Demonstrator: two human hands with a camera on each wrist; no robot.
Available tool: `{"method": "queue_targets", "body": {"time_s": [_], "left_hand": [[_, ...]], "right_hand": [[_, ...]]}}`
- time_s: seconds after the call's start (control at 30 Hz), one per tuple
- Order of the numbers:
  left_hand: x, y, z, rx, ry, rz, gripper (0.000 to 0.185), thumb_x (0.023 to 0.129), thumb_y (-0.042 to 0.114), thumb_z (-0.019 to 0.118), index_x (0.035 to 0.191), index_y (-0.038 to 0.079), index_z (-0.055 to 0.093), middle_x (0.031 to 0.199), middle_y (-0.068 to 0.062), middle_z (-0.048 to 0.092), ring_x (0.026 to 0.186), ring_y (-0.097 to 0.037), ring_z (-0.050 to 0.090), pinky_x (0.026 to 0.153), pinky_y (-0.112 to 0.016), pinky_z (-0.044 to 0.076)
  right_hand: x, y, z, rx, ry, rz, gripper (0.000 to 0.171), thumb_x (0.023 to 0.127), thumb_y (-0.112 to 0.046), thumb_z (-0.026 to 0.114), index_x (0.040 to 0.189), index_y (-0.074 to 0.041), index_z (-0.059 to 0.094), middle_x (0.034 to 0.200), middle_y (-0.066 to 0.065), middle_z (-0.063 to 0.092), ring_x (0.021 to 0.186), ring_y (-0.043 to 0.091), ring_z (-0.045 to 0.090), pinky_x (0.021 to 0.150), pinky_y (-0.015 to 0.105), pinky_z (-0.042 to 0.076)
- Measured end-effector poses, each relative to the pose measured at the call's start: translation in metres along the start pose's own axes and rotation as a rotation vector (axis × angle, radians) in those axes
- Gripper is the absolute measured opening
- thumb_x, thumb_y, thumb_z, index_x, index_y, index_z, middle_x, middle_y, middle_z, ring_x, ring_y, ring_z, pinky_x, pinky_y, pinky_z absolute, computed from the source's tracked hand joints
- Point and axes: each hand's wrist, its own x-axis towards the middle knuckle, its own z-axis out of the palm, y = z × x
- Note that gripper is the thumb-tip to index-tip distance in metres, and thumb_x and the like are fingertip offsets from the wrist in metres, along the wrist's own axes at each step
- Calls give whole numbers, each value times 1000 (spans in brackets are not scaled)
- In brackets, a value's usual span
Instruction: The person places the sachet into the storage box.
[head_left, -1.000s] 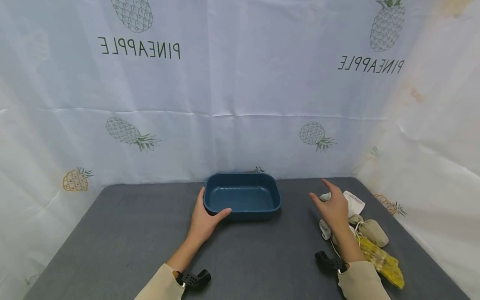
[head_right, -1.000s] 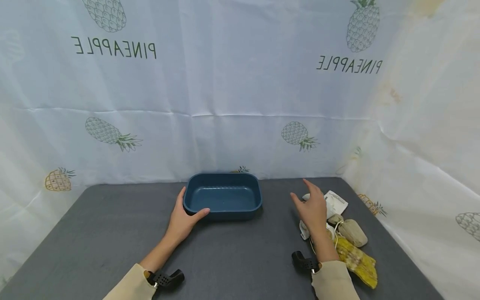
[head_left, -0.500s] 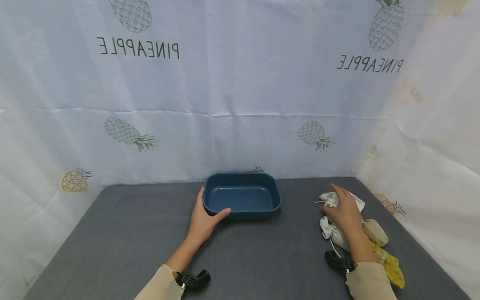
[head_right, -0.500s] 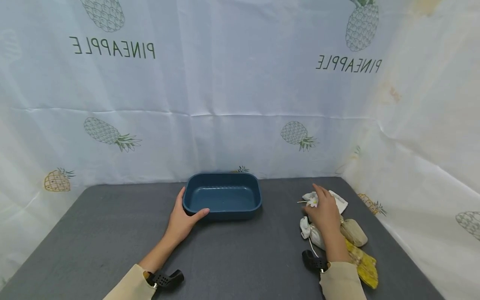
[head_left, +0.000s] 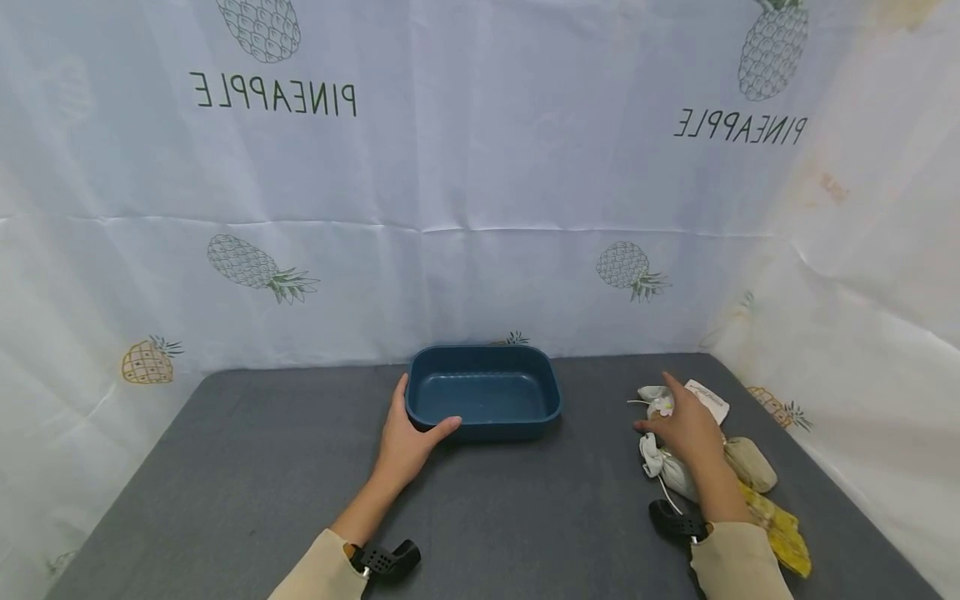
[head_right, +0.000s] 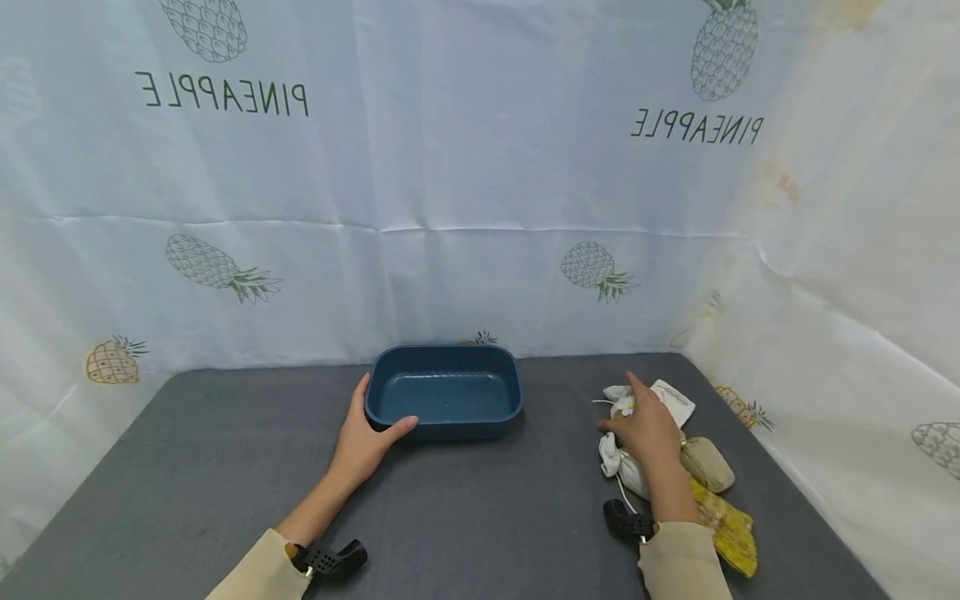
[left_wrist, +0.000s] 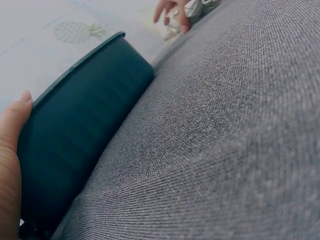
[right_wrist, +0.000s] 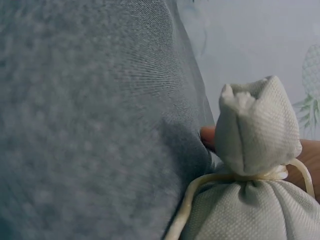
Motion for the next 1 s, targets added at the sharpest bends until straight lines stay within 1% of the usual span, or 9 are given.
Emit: {"method": "queue_targets", "body": {"time_s": [0.13,0.27,0.3,0.4,0.5,0.57,0.67,0.8,1.0], "left_hand": [[-1,0,1,5,-2,-4,115,82,49,82,164,23,7,172,-9,11,157,-37,18,120,-68,24],[-1,0,2,10,-2,-10,115,82,49,82,164,25,6,172,-9,11,157,-37,18,120,-67,24],[-1,0,2,10,-2,-13,115,81,50,82,164,25,6,172,-9,11,157,-37,18,120,-67,24],[-1,0,3,10,-2,-18,114,82,49,82,164,25,6,172,-9,11,157,-37,18,120,-68,24],[0,1,2,6,-1,-14,114,82,48,82,164,24,7,172,-9,11,157,-37,18,119,-68,24],[0,1,2,4,0,-11,114,82,48,82,164,22,7,172,-9,11,157,-37,18,119,-68,24],[0,2,1,2,-1,-7,115,81,48,82,164,21,8,172,-9,11,157,-37,18,119,-68,24],[0,2,0,7,0,-4,115,81,48,82,164,21,8,172,-9,11,157,-37,18,119,-68,24],[0,0,1,10,0,5,114,82,48,82,164,20,8,171,-11,12,157,-39,18,119,-69,25]], "right_hand": [[0,2,-1,-52,-68,1,103,84,-52,78,159,-4,27,152,38,37,124,58,50,84,65,50],[-2,2,-1,-75,-69,-10,85,88,-44,75,152,0,41,145,39,45,123,57,51,87,66,49],[-2,1,-1,-78,-57,-9,80,88,-41,74,149,1,44,141,38,48,120,56,54,86,65,50],[-2,1,-1,-65,-23,2,68,90,-31,72,143,4,49,117,33,63,91,45,63,71,51,52],[-2,0,1,-48,13,-3,61,90,-26,71,139,6,53,85,20,64,65,26,51,58,36,41],[-2,-1,1,-31,32,-11,58,90,-24,71,136,7,55,74,13,58,59,21,43,55,33,34],[-3,-2,1,-16,63,-24,55,89,-22,71,133,7,57,72,13,58,59,20,43,55,32,34],[-5,-4,2,9,130,-37,52,88,-20,72,131,6,60,81,21,65,61,21,47,54,33,36],[-5,-7,3,64,311,-58,47,86,-12,68,130,3,63,64,12,52,53,19,33,50,33,25]]}}
